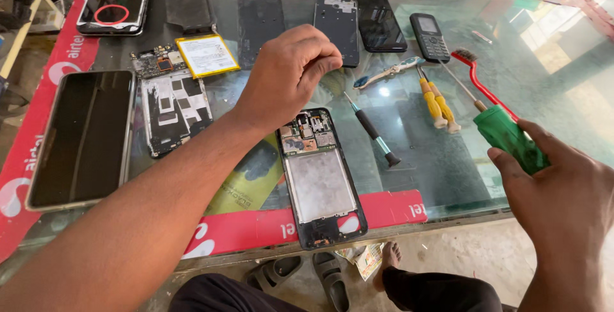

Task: The person removes the back cover of a smartphone and uses screwdrivers to unscrew and remove internal components from the motherboard. The person handles the phone casing, motherboard, and various small parts while working at a glass counter.

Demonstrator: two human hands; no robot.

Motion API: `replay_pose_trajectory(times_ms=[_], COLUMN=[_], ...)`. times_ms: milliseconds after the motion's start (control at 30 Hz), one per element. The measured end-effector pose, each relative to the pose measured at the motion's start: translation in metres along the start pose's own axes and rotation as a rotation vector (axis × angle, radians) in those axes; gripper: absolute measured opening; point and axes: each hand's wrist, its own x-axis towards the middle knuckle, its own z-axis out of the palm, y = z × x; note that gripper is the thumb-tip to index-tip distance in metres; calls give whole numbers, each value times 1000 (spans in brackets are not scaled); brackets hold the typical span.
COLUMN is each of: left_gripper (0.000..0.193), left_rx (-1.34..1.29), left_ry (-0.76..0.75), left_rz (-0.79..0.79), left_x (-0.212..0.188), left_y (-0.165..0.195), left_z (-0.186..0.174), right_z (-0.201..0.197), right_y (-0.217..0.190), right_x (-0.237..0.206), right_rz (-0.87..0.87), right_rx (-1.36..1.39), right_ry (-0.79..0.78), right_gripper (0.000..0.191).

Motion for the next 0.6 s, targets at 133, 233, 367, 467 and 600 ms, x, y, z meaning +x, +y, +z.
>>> replay_pose_trajectory(times_ms=[133,233,367,467,600], left_gripper=[5,4,3,5,5], left_rx=[15,-37,-60,-65,-74], left_ry=[7,18,16,9,-2], left_rz=[32,-18,-75,-72,-72], left_x=[-2,-7,-11,-13,-18], left_y=[-3,-5,-7,-8,-7], left_z=[0,-3,-7,-9,-14], right_z=[13,20,15,7,7], right_y=[6,0,-9,-24,-67], right_x=[6,7,1,-11,-36], right_rz=[-30,-30,-200,-408,-607], right_rx=[-117,-117,-101,49,391], right_ry=[2,10,128,267,173], right_gripper=[53,54,52,37,26])
